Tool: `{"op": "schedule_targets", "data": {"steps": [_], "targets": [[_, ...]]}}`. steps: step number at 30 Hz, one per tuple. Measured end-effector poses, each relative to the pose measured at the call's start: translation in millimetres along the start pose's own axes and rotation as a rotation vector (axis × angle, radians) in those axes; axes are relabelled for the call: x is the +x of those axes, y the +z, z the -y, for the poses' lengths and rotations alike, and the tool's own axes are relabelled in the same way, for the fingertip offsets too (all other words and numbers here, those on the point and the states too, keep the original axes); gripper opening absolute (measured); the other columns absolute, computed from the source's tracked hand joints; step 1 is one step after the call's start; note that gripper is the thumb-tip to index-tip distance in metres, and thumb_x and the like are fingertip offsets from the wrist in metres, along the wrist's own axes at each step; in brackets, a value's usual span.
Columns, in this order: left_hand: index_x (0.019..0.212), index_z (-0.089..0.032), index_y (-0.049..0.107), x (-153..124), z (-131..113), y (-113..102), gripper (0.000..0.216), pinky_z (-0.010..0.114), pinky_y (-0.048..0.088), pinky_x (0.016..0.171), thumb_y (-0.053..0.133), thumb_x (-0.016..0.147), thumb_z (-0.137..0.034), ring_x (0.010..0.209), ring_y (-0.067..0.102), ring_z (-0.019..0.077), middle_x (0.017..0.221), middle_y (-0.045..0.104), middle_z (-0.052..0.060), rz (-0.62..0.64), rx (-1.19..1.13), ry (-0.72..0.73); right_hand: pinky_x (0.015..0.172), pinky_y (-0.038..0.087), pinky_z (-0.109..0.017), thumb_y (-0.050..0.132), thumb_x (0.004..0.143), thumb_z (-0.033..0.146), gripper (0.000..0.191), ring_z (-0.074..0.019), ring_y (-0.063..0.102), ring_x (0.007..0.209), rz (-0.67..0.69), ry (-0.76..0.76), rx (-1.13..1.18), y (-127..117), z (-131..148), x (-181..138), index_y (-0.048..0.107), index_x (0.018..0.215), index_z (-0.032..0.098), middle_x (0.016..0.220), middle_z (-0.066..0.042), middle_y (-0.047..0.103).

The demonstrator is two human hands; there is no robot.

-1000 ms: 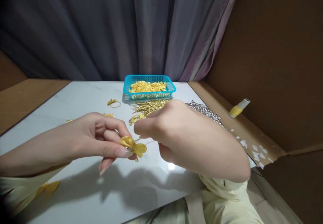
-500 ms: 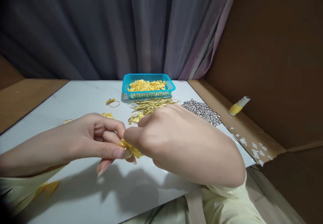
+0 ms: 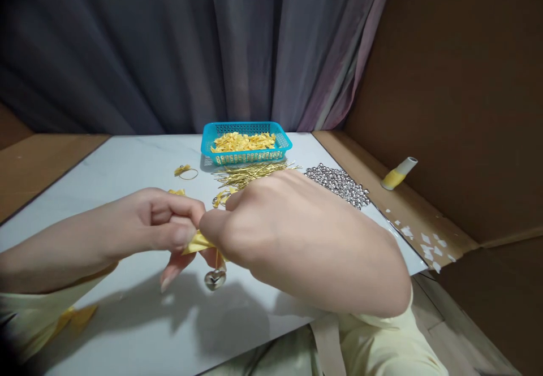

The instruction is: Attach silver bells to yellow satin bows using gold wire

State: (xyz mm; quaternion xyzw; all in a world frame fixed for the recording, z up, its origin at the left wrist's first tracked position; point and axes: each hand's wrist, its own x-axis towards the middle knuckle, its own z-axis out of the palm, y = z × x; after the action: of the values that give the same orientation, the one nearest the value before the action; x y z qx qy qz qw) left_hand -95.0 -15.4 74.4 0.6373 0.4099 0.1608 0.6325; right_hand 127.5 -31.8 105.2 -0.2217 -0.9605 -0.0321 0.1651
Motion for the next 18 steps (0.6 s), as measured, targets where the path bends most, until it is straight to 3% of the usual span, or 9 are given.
{"op": "schedule_targets", "data": {"steps": [10,18], "targets": [[0.082,-0.026,0.071,0.6,0.1,0.5,0.011,0.023,0.048,0.073,0.067,0.085,-0.035,0.055,0.061,0.0106,0.054,0.067,-0.006,-0.008,0.098,-0.032,0.046,0.025,-0.023,0.035,0.078,-0.008,0.039,-0.0098,0.032,0.048,-0.048,-0.009,-0.04,5.6,-0.5,0.3,0.065,0.065,0.014,0.055,0.001,0.045],[0.084,-0.024,0.065,0.9,1.2,4.8,0.019,0.025,0.045,0.071,0.061,0.088,-0.042,0.068,0.064,0.0158,0.053,0.065,-0.006,-0.082,0.211,-0.032,0.046,0.023,-0.023,0.037,0.068,-0.011,0.036,-0.0096,0.029,0.049,0.013,0.022,-0.019,5.4,-5.3,4.4,0.061,0.062,0.016,0.056,0.002,0.041]]}}
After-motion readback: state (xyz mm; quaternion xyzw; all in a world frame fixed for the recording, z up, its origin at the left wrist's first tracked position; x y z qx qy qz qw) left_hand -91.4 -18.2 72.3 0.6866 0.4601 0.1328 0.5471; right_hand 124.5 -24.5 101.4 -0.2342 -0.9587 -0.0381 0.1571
